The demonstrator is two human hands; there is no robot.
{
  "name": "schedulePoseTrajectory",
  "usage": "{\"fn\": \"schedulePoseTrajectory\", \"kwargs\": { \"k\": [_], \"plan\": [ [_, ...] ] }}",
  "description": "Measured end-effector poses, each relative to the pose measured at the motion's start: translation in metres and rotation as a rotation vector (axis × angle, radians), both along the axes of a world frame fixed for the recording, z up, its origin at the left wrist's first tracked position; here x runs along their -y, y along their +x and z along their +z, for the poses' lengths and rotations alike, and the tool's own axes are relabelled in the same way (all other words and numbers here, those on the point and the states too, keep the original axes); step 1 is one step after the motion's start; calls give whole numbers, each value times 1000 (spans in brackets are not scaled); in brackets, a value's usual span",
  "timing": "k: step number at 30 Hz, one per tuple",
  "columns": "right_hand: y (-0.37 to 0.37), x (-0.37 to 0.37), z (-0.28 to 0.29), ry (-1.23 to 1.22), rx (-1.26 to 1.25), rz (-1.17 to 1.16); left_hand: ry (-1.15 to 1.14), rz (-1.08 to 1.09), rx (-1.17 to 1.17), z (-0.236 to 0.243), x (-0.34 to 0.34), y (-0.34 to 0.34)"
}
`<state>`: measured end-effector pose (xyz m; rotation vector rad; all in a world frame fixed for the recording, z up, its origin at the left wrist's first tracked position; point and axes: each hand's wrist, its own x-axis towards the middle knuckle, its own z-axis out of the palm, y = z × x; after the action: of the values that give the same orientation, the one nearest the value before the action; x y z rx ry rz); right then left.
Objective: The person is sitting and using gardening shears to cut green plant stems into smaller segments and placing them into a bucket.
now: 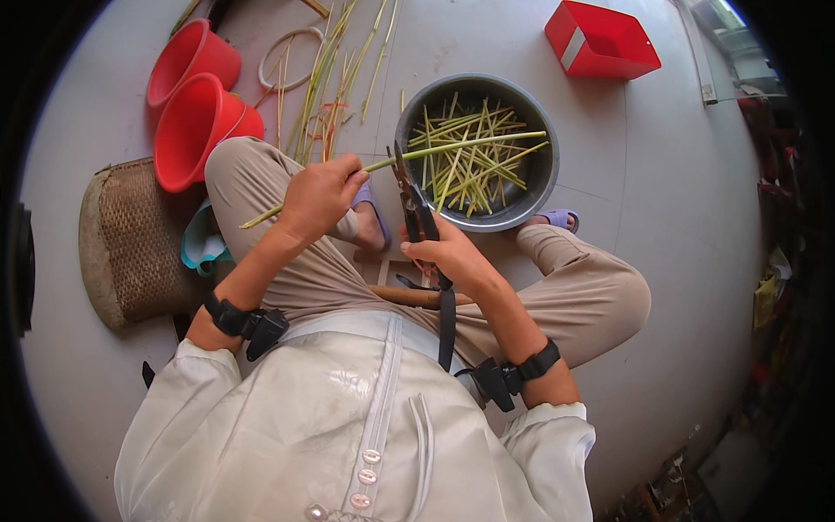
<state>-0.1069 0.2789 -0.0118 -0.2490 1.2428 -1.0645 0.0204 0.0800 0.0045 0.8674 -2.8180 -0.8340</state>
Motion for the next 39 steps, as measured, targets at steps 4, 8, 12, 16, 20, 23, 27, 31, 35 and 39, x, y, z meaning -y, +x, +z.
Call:
{"fn": "schedulePoseTrajectory", "kwargs": {
  "k": [4,8,12,16,20,23,27,31,35,39],
  "plan": [
    [1,1,0,12,15,-5,-2,-31,-12,-2,-2,-2],
    [5,1,-3,38,-17,-44,10,-51,11,-5,-1,-3],
    [19,1,-19,-18,3,-186,41,-53,31,-10,0,-7],
    [25,-4,-37,-77,19,-237,50,-87,15,-22,-3,-9],
    [30,-11,-50,-109,15,-291,49,-121,27,-31,-9,-16],
    [28,-12,-51,-62,-1,-347,22,-155,60,-39,-10,-27],
    [15,-10,-61,-18,-70,-374,64,-177,68,-54,-2,-43],
    [11,-11,-67,-17,-79,-393,331,-235,29,-90,21,-59],
    [6,-9,-65,4,-131,-460,1142,-23,347,-79,47,-75],
    [-8,-10,-62,-73,56,-585,1726,70,-262,-74,60,-72]
  ]
}}
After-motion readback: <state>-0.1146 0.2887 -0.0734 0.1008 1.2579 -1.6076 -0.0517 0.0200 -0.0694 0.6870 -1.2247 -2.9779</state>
